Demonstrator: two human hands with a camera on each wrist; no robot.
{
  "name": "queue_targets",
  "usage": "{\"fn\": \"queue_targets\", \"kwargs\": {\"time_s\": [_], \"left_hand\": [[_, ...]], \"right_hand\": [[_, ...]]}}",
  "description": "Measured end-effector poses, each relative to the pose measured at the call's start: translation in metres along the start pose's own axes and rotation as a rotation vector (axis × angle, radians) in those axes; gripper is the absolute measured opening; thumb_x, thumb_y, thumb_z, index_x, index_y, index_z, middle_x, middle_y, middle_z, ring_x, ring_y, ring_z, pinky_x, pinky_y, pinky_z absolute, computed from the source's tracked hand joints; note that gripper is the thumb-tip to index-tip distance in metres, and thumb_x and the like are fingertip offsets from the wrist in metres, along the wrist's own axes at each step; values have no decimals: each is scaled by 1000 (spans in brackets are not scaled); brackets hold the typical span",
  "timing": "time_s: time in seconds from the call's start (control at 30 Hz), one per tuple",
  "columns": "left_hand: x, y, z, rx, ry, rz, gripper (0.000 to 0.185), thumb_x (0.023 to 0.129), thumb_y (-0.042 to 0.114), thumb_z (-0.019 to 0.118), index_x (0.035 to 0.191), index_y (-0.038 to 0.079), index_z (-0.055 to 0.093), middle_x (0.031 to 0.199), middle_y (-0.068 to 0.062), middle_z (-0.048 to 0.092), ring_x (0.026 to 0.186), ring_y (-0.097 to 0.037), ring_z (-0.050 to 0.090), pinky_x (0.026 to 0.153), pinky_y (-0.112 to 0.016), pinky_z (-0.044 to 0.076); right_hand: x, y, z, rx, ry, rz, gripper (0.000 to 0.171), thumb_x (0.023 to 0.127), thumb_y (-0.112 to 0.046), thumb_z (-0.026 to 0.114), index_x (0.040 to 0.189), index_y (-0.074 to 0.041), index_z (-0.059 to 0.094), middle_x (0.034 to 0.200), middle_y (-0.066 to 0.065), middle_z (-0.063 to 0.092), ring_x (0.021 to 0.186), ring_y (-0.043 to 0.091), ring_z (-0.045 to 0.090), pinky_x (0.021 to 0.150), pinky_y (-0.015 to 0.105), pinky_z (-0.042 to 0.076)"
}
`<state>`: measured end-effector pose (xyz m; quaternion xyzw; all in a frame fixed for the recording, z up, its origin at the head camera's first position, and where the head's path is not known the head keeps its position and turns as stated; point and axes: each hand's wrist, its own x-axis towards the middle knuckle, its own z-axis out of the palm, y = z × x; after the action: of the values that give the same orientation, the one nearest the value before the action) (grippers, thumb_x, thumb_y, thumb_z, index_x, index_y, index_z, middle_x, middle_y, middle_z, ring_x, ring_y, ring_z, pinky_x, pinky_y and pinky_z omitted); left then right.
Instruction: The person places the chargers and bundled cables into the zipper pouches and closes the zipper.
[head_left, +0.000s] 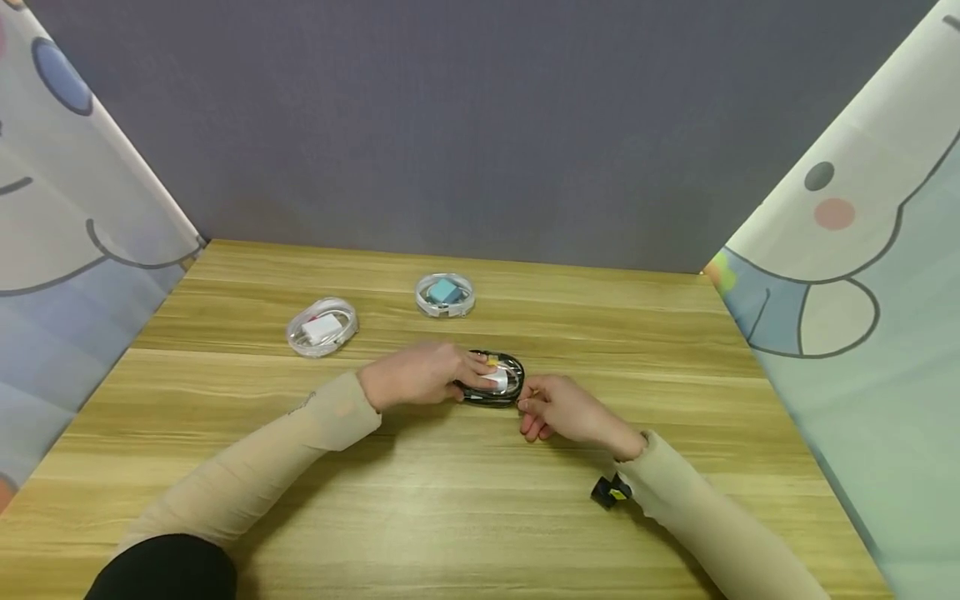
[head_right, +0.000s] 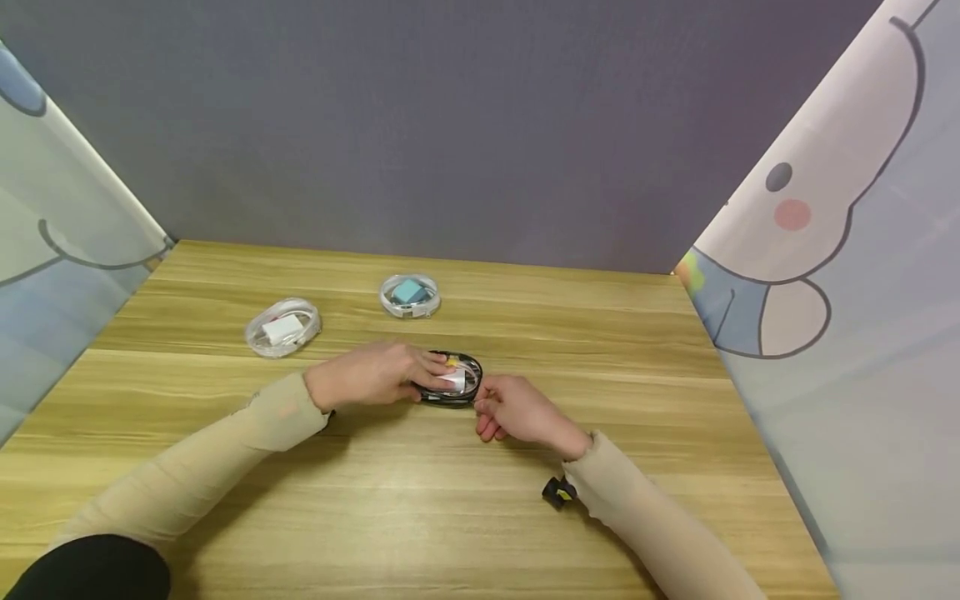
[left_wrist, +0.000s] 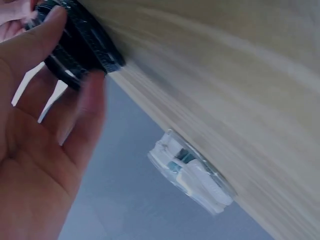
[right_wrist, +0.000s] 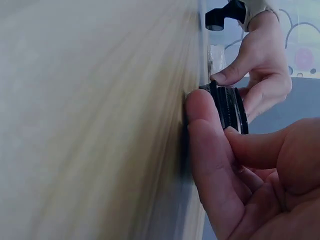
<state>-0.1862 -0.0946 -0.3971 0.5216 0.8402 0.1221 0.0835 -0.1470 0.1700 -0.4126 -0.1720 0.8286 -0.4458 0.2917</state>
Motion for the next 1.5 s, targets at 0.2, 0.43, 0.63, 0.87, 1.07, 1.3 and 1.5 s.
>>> {"fn": "queue_targets", "kwargs": {"time_s": [0.2, 0.43, 0.63, 0.87, 1.07, 1.3, 1.5], "left_hand": [[-5, 6, 1, 128, 15, 31, 63, 81, 2, 78, 139, 22, 62, 146, 0, 52, 131, -25, 51, 98, -39, 50], [0, 10, 4, 307, 93, 105, 57, 89, -6, 68, 135, 27, 64, 133, 1, 58, 113, -19, 57, 88, -34, 52], [9, 5, 5, 403, 104, 156, 57, 84, 8, 79, 137, 25, 63, 138, 0, 56, 118, -21, 54, 97, -37, 47], [13, -4, 8, 277, 46, 145, 64, 84, 20, 82, 143, 18, 57, 154, 1, 43, 139, -22, 43, 108, -37, 40], [11, -2, 8, 203, 57, 82, 66, 84, 21, 82, 145, 22, 55, 154, 5, 42, 137, -20, 45, 97, -35, 50], [10, 2, 8, 192, 66, 37, 68, 84, 25, 82, 145, 24, 54, 155, 6, 41, 134, -18, 47, 90, -35, 54], [13, 5, 8, 191, 82, 0, 69, 82, 26, 84, 144, 25, 55, 153, 6, 43, 130, -18, 52, 83, -33, 56]], "right_hand": [[4, 3, -6, 31, 63, 29, 14, 103, -5, 51, 95, 2, 60, 79, 8, 70, 70, 21, 70, 62, 35, 59], [13, 0, -14, 53, 154, 79, 13, 102, -5, 53, 97, 4, 61, 81, 10, 70, 72, 21, 70, 63, 33, 59], [26, 0, -22, 33, 199, 69, 14, 103, -5, 52, 97, 4, 62, 84, 12, 71, 75, 22, 71, 65, 33, 59], [32, 0, -27, 0, 204, 57, 16, 104, -5, 51, 98, 4, 62, 83, 13, 69, 72, 20, 69, 65, 32, 58], [28, 1, -27, -21, 195, 47, 14, 103, -4, 52, 95, 3, 62, 82, 11, 69, 71, 20, 68, 65, 32, 58], [21, 3, -25, -11, 150, 40, 13, 102, -5, 54, 94, 3, 62, 82, 9, 70, 74, 20, 70, 67, 32, 59], [16, 3, -22, 42, 120, 57, 14, 102, -4, 53, 95, 4, 63, 82, 9, 70, 76, 22, 71, 69, 34, 59]]}}
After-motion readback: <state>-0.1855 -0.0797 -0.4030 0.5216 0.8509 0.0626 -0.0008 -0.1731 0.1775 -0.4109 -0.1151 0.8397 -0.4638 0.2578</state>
